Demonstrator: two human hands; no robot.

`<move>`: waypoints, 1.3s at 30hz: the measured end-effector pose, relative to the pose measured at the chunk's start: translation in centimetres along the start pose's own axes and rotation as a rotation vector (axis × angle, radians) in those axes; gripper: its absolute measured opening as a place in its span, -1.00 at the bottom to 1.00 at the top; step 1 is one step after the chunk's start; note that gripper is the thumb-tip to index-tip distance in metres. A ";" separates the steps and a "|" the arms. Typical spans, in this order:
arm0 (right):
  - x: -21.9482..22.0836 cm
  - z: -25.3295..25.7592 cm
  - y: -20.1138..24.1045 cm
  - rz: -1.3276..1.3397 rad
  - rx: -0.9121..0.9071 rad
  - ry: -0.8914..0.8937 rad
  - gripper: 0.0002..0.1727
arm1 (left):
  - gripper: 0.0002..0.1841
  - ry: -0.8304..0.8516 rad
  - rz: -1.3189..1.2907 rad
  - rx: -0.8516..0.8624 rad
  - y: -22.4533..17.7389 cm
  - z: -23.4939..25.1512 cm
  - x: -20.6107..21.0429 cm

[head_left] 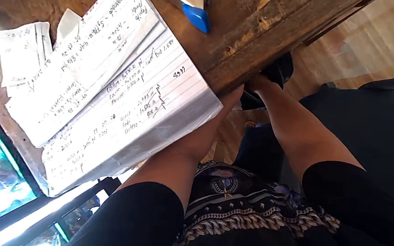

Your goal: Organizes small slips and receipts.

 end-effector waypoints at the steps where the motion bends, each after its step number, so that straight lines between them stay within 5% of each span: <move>1: 0.0 0.7 -0.2 0.029 -0.023 0.001 -0.41 | -0.61 -0.006 -0.039 0.005 0.0 0.0 -0.1; 6: -2.8 -0.9 -1.2 0.272 0.041 -0.090 -0.26 | -0.49 -0.275 -0.476 -0.017 1.3 -0.2 0.7; 10: -5.9 -6.8 -0.8 0.465 0.025 -0.290 -0.45 | -0.53 -0.493 -0.451 -0.069 -0.3 -2.9 -3.5; 13: -6.5 -12.4 -2.3 0.939 -0.100 -0.438 -0.48 | -0.50 -0.488 -0.457 -0.122 -2.1 -7.0 -6.5; 18: -1.5 -23.1 -2.3 1.234 -0.171 -0.170 -0.23 | -0.52 -0.524 -0.823 -0.182 -3.3 -10.8 -5.5; 23: 1.0 -27.7 -2.3 1.409 -0.099 -0.303 -0.45 | -0.58 -0.561 -1.094 0.065 -7.1 -15.6 -4.0; 28: -1.9 -34.1 -1.7 1.450 -0.309 -0.420 -0.53 | -0.56 -0.463 -1.239 0.271 -8.9 -25.6 -5.0; 35: -3.1 -40.2 5.2 1.566 -0.560 -0.556 -0.82 | -0.05 -0.680 -1.276 0.471 -6.8 -35.4 -8.0; 39: -3.4 -41.6 8.4 1.540 -0.631 -0.577 -0.95 | -0.31 -0.772 -1.247 0.503 -5.2 -39.4 -8.9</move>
Point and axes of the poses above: each hand's wrist, its own z-axis towards the middle knuckle, its own x-axis out of the palm, y = z × x, the point moved 6 cm from there along z, towards the middle knuckle, and after that the axes turned 8 degrees about x, right-handed, at the moved point
